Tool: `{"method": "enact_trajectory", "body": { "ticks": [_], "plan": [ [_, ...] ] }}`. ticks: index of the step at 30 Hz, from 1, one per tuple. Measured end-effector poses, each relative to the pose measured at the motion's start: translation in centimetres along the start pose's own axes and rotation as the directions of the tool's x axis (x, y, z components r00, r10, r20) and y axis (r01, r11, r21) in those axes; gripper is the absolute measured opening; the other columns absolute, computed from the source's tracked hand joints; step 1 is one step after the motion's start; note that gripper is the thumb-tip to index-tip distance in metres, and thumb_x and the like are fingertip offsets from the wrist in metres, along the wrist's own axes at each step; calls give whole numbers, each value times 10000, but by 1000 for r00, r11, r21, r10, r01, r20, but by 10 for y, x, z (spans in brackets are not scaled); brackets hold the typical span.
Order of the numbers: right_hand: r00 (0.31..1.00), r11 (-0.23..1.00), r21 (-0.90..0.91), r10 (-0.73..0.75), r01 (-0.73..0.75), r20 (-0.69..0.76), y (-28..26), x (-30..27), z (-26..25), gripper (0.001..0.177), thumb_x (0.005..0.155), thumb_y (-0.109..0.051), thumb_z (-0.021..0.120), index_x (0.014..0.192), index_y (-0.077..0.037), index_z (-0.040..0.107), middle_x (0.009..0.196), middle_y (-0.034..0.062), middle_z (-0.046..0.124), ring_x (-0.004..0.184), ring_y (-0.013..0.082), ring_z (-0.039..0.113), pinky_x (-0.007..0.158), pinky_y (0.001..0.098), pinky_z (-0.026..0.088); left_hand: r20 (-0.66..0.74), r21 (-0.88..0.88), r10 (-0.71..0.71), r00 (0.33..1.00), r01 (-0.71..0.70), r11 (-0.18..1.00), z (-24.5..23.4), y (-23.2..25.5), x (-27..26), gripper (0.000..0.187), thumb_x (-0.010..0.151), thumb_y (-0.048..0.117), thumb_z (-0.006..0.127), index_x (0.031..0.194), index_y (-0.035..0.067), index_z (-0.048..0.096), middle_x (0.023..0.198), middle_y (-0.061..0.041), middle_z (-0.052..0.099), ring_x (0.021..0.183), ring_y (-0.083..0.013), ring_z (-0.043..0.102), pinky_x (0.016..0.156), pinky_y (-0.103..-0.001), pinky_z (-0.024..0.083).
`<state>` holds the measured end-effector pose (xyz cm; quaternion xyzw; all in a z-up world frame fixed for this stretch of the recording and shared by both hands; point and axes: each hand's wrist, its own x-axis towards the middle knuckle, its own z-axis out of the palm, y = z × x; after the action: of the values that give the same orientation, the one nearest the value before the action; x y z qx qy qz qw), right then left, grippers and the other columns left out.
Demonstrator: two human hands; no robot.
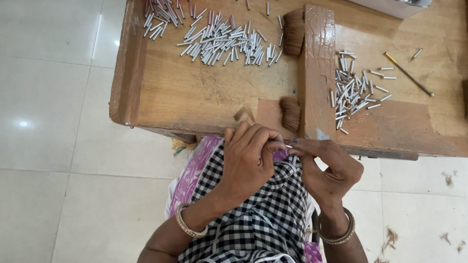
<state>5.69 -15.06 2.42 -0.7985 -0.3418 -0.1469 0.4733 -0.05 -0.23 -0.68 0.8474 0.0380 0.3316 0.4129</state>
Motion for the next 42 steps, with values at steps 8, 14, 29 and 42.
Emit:
{"method": "enact_trajectory", "body": {
  "ticks": [8,14,29,42],
  "plan": [
    [998,986,-164,-47,38,-49,1,-13,1,221,800,166,742,879,-40,744,892,71,762,798,154,743,685,248,543,29,-55,-70,997,71,996,5,3,-15,86,891,24,680,881,104,650,857,13,655,819,-198,541,796,-360,352],
    [994,931,-359,-94,68,-55,16,-5,-25,203,862,74,810,975,-92,780,1074,34,744,1145,213,639,971,331,501,62,-10,-2,998,3,1000,9,6,-9,211,1015,171,652,1199,73,619,1183,-70,682,1075,-265,580,969,-401,379],
    [968,751,-631,-41,193,247,23,25,1,96,947,-179,830,1013,-125,789,1670,44,468,1609,354,237,1296,575,63,110,201,-17,994,-6,980,22,-2,13,372,983,151,657,1345,79,607,1375,-99,576,1292,-311,487,1109,-501,352],
    [976,685,-696,-162,217,145,22,3,-22,146,937,-222,779,1019,-104,754,1540,78,601,1565,380,273,1271,629,101,101,72,60,993,-67,995,17,-1,27,277,1041,140,590,1288,42,670,1305,-100,556,1209,-278,475,1062,-464,354]
  ]
}}
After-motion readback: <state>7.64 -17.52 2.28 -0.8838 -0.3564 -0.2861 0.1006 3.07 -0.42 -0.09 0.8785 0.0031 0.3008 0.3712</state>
